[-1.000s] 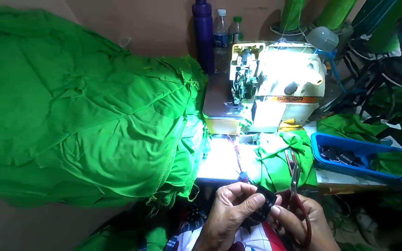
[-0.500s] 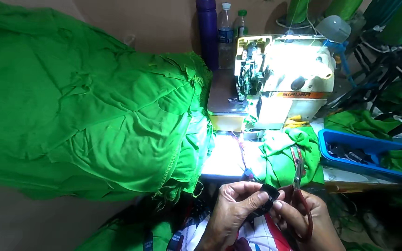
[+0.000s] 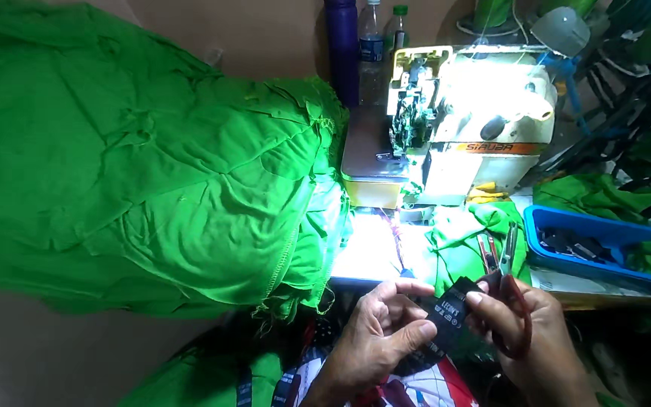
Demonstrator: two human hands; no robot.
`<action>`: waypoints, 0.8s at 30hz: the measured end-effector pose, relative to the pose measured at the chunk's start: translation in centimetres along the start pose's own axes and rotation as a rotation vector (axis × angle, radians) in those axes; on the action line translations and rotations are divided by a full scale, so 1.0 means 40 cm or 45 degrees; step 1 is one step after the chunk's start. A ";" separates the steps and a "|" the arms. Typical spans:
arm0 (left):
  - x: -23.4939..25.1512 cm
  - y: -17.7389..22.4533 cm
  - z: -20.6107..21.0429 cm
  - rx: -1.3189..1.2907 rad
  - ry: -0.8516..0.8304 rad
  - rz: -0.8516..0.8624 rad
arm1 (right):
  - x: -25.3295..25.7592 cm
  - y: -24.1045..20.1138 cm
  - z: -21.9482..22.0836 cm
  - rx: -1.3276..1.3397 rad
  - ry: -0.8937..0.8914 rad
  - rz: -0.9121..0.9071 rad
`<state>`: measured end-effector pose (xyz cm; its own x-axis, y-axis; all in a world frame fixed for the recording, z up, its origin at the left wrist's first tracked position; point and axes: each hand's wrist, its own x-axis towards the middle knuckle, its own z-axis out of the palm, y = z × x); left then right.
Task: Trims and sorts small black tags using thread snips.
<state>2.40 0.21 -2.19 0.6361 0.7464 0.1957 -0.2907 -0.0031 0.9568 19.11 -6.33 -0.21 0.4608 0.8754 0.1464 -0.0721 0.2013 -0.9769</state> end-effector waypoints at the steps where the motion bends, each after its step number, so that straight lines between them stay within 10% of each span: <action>1: -0.002 0.005 -0.008 -0.005 -0.034 -0.008 | 0.003 -0.004 -0.001 -0.007 -0.001 0.005; 15: 0.010 0.010 -0.073 -0.105 -0.379 0.130 | -0.006 -0.007 -0.006 -0.042 -0.144 0.074; 24: 0.030 0.015 -0.135 -0.178 -0.540 -0.005 | -0.078 0.015 -0.129 -0.448 -1.199 0.268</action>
<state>-0.86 4.70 -2.52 0.8661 0.4067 0.2906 -0.3625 0.1109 0.9253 22.20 -11.20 -2.05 -0.4232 0.8983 -0.1185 0.2617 -0.0040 -0.9651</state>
